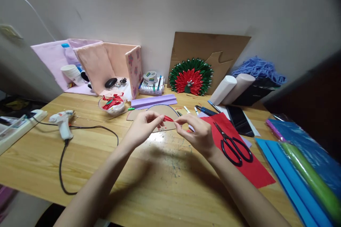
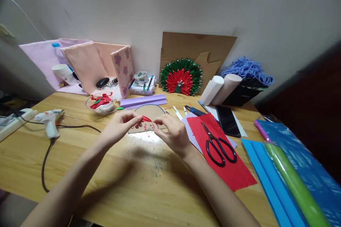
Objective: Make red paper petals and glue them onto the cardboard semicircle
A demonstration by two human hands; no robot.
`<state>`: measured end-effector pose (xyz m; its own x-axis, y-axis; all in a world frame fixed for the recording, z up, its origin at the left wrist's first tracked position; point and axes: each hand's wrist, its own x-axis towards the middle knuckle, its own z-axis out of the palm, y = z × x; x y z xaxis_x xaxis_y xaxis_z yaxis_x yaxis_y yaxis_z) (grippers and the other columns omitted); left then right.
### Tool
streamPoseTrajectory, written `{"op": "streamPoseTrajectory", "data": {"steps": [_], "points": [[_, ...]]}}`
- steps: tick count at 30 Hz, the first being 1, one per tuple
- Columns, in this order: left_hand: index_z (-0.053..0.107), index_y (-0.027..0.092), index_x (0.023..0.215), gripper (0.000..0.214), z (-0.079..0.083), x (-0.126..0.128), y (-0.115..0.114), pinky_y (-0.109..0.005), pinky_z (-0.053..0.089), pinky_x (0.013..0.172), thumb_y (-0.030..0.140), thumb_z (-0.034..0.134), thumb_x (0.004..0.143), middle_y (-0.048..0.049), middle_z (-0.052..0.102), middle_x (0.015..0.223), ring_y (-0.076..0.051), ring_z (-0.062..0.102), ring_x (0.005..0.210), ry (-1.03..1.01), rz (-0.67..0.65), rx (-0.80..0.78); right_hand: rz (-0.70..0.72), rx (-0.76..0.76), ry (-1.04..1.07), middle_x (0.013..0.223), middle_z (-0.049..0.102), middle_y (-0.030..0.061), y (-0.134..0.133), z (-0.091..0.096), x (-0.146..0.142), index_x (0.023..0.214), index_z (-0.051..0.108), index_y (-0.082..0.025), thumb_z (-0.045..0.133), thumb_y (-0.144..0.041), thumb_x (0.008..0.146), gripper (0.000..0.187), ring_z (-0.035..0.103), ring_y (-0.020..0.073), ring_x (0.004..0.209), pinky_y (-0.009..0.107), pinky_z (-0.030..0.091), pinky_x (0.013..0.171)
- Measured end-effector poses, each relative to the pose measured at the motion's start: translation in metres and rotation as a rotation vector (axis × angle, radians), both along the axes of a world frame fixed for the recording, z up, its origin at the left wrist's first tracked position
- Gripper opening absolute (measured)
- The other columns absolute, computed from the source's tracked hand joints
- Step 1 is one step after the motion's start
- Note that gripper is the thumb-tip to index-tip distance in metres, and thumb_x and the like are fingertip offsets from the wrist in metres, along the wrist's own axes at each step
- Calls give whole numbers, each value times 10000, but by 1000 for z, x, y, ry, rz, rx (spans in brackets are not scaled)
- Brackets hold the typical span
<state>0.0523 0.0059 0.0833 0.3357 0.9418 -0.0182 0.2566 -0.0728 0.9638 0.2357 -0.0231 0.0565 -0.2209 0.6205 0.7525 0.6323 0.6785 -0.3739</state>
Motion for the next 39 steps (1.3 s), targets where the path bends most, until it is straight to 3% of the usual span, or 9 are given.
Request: {"op": "streamPoseTrajectory", "data": {"steps": [3,7,9,12,17,33,39], "points": [[624,129,659,314,-3,-5,-6,-234,457,576,394,553,812,-31,635,623,-126,582,599,52,29,66,13,7,-15,702,676,26,-2,-2,-3,796,615,-179,549,-120,808,89,633,144,656,264,510,609],[642,145,884,215,-2,-11,-13,-253,493,678,338,601,798,-48,681,818,-142,627,732,107,91,329,44,18,-14,699,673,30,-2,-4,-6,791,611,-170,560,-99,798,87,633,142,654,257,508,610],[642,163,930,192,0,-14,-14,-264,498,733,291,622,789,-50,690,885,-148,637,793,119,31,449,61,17,-10,705,674,28,-2,-5,-6,797,608,-171,563,-95,796,88,633,140,659,255,508,617],[675,174,848,108,4,-17,-14,-271,488,745,245,604,805,-45,701,853,-151,635,800,196,-57,579,75,12,-19,718,676,30,-2,-5,-6,807,605,-174,561,-98,799,88,633,142,669,258,510,620],[691,173,843,113,4,-20,-9,-273,475,714,239,608,804,-46,697,831,-148,626,776,280,-130,697,92,31,-24,706,670,28,-1,-6,-6,806,600,-174,551,-106,808,84,628,140,659,261,514,612],[686,173,813,108,2,-23,-9,-240,459,642,222,591,800,-40,686,774,-125,599,699,310,-162,706,106,45,-77,728,683,36,-1,-6,-6,819,592,-188,537,-109,825,96,642,143,686,277,530,617],[674,150,764,108,-1,-21,-8,-250,470,635,241,617,773,-48,684,737,-130,597,674,258,-111,594,107,67,-107,736,683,40,1,-9,-5,827,586,-180,546,-98,818,91,643,152,701,286,529,634]]}}
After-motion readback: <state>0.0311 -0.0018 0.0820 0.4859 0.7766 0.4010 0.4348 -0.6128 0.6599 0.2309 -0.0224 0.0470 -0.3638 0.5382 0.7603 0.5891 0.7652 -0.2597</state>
